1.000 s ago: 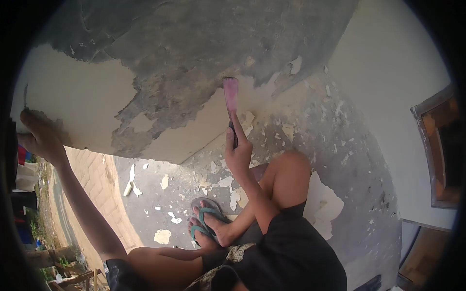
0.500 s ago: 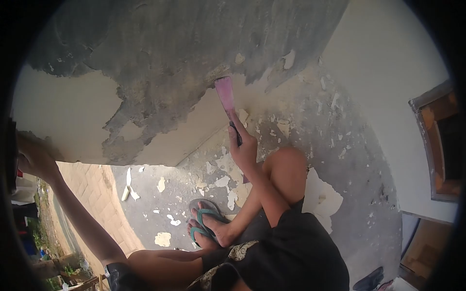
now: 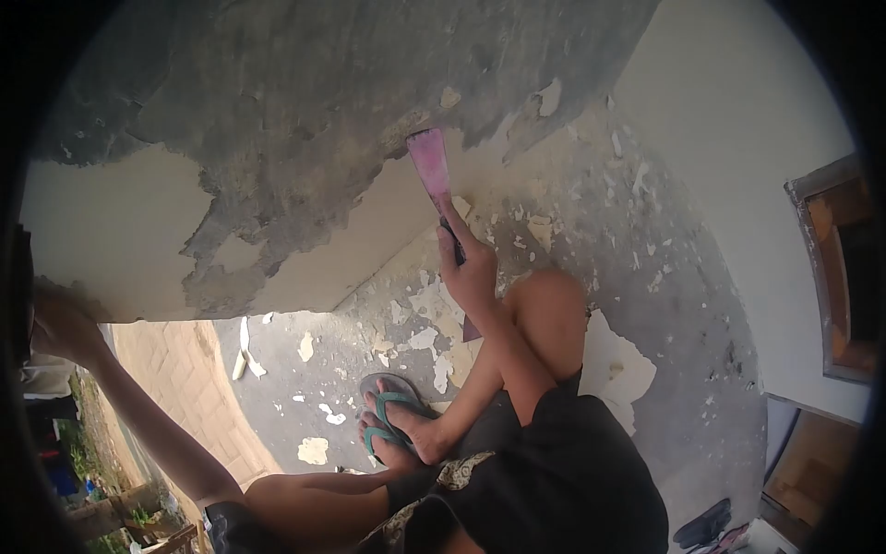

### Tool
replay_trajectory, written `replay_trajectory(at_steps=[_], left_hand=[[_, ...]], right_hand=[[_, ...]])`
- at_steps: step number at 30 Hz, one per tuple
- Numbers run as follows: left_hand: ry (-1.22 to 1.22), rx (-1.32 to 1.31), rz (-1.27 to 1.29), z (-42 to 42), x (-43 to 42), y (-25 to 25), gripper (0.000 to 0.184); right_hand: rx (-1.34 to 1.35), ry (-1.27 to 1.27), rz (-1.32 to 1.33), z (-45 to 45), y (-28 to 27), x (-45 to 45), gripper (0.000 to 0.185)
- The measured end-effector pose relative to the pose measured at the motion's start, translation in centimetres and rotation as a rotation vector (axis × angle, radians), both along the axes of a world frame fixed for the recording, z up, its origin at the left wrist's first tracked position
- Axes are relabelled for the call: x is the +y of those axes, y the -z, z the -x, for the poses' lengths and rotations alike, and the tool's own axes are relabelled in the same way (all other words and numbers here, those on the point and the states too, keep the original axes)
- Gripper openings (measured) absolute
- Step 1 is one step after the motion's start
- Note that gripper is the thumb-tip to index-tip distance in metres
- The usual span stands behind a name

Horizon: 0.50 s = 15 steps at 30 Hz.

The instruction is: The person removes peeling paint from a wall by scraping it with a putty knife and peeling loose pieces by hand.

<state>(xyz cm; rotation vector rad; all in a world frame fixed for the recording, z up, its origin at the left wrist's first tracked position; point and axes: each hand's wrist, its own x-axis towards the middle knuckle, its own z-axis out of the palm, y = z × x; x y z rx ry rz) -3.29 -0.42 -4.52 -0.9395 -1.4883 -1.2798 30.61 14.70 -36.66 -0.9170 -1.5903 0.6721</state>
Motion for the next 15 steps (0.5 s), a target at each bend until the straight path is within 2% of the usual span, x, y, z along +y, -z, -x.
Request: replay_trajectory(at_steps=[1, 2, 5, 13, 15], left_hand=[[0.015, 0.007, 0.009, 0.4, -0.1, 0.0, 0.022], [0.024, 0.024, 0.086, 4.6, -2.0, -0.4, 0.021], [-0.016, 0.111, 0.212, 10.3, -4.7, -0.8, 0.019], [0.039, 0.027, 0.11, 5.0, -2.8, -0.4, 0.019], [0.031, 0.033, 0.087, 4.5, -2.0, -0.5, 0.023]], right_hand=[[0.007, 0.009, -0.066, -0.1, 0.7, 0.0, 0.044], [0.007, -0.002, -0.022, -0.2, 0.8, -0.3, 0.044], [0.009, -0.032, 0.07, 0.1, 0.4, -0.9, 0.043], [-0.047, -0.027, 0.09, -0.7, -0.3, -1.3, 0.042], [-0.118, -0.058, 0.25, -0.7, -1.9, -0.8, 0.039]])
